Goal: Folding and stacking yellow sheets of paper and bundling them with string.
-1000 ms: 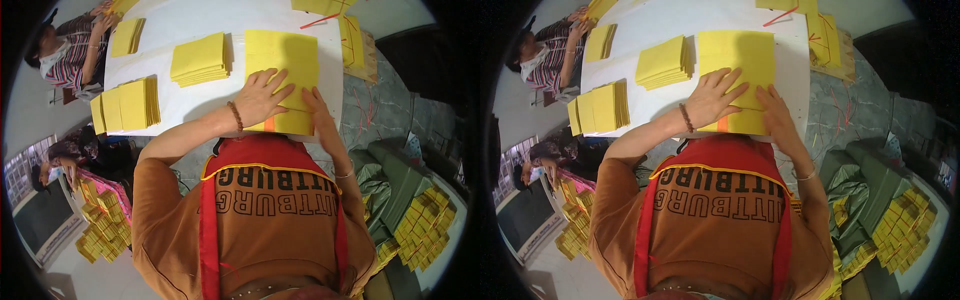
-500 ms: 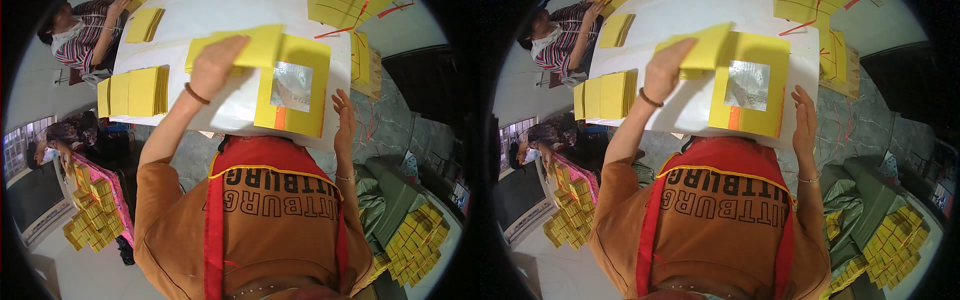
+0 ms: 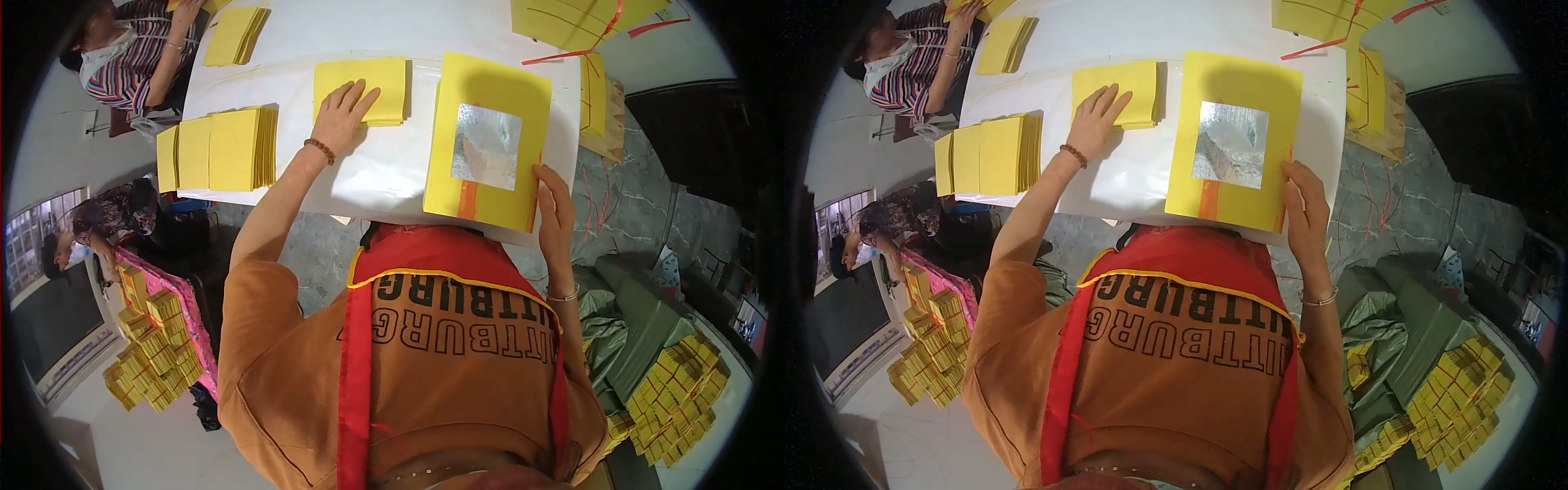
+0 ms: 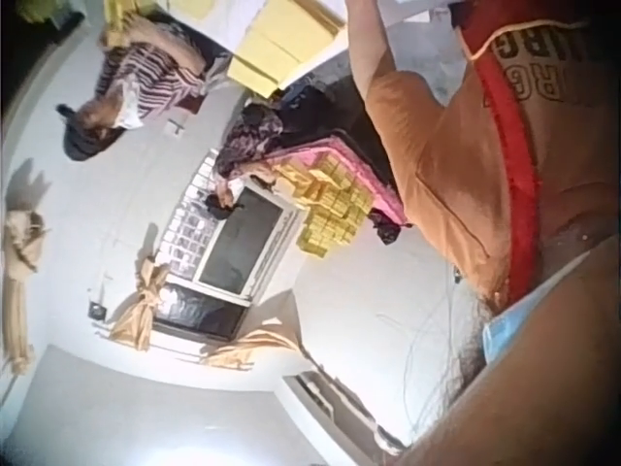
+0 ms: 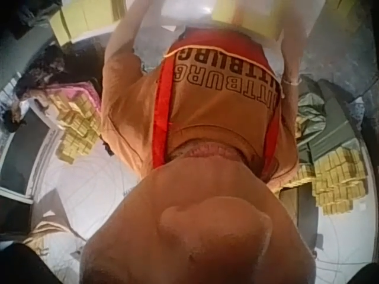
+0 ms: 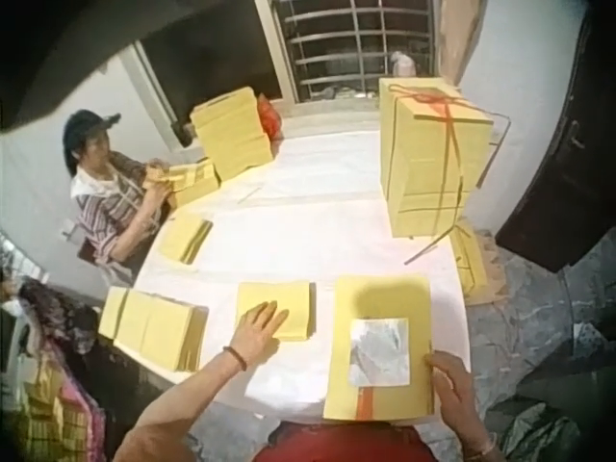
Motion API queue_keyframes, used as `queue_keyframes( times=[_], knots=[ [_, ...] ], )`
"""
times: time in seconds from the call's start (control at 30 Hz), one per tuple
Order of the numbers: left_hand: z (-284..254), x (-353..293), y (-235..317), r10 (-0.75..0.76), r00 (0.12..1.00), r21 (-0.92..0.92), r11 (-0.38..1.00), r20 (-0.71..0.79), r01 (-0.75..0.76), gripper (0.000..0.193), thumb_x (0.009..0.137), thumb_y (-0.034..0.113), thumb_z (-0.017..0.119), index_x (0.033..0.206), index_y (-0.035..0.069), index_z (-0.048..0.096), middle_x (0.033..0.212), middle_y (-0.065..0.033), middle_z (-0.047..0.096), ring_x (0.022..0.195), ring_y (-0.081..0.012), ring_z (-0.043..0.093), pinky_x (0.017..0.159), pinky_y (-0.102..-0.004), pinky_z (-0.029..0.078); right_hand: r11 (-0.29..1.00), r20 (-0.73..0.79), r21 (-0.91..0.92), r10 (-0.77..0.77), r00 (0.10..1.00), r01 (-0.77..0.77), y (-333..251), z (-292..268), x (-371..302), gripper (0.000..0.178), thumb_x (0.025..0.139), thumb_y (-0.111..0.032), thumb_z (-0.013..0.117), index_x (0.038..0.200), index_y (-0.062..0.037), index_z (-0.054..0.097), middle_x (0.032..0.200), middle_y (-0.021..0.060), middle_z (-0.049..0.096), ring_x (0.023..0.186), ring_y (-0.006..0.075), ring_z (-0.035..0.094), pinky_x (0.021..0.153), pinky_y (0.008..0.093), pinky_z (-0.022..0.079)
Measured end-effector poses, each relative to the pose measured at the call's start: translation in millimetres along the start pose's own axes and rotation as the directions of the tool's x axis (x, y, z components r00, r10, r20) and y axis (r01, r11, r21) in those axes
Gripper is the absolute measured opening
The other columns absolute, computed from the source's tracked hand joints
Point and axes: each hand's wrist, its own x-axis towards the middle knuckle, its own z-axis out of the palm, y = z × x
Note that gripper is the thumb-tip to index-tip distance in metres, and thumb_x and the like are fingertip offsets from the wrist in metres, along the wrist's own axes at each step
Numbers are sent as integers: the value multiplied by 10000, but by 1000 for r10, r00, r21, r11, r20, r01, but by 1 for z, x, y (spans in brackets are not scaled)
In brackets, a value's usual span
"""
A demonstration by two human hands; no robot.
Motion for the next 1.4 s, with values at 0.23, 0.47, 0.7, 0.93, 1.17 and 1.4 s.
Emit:
queue_keyframes(
  times=[0.23, 0.47, 0.7, 0.93, 1.17, 1.4],
  knots=[
    [6, -3, 2, -54, 999, -33, 998, 7, 54, 716, 704, 102, 655, 1362, 158, 380, 1368, -135, 382, 1266, -311, 341, 1026, -453, 306, 965, 88, -175, -182, 979, 195, 1, -4, 5, 266, 822, -107, 595, 1083, -67, 624, 1204, 78, 570, 1240, 300, 413, 1024, 402, 321],
    [-31, 12, 0, 0, 992, -120, 993, 122, 15, 786, 673, 85, 665, 1383, 150, 334, 1391, -149, 346, 1259, -337, 347, 1039, -455, 303, 946, 175, -228, -195, 965, 232, 4, -1, 4, 284, 778, -140, 650, 1056, -82, 640, 1232, 72, 551, 1236, 313, 409, 1027, 407, 297],
    [-76, 27, 64, 100, 990, -235, 964, -102, -121, 594, 711, 65, 622, 1285, 94, 471, 1295, -150, 462, 1223, -324, 385, 984, -431, 345, 935, 175, -239, -224, 959, 262, 5, -1, 4, 281, 775, -158, 661, 1045, -85, 646, 1235, 80, 550, 1209, 323, 430, 1000, 414, 328],
    [-98, 19, 153, 390, 920, -410, 837, -15, -362, 528, 770, 297, 642, 1221, 49, 525, 1235, -119, 515, 1003, -298, 501, 847, -391, 378, 926, 159, -234, -263, 952, 296, 2, -1, 8, 263, 783, -160, 653, 1034, -78, 653, 1200, 98, 568, 1167, 313, 475, 984, 409, 354],
    [-102, 27, 152, 403, 914, -512, 775, -52, -371, 305, 822, 302, 620, 983, 44, 629, 924, -73, 617, 839, -238, 550, 736, -356, 443, 993, 169, 25, -115, 979, 112, 3, -3, 7, 268, 901, -210, 513, 1018, -21, 662, 1200, 112, 560, 1174, 277, 466, 999, 361, 345],
    [-102, 44, 141, 373, 922, -743, 646, 106, -176, 153, 854, 148, 600, 891, 13, 662, 785, -126, 629, 690, -280, 588, 632, -344, 474, 984, 186, 174, -8, 983, -25, 5, -5, 12, 479, 985, -309, 321, 990, 21, 668, 1206, 117, 548, 1176, 233, 452, 1014, 334, 321]
  ],
)
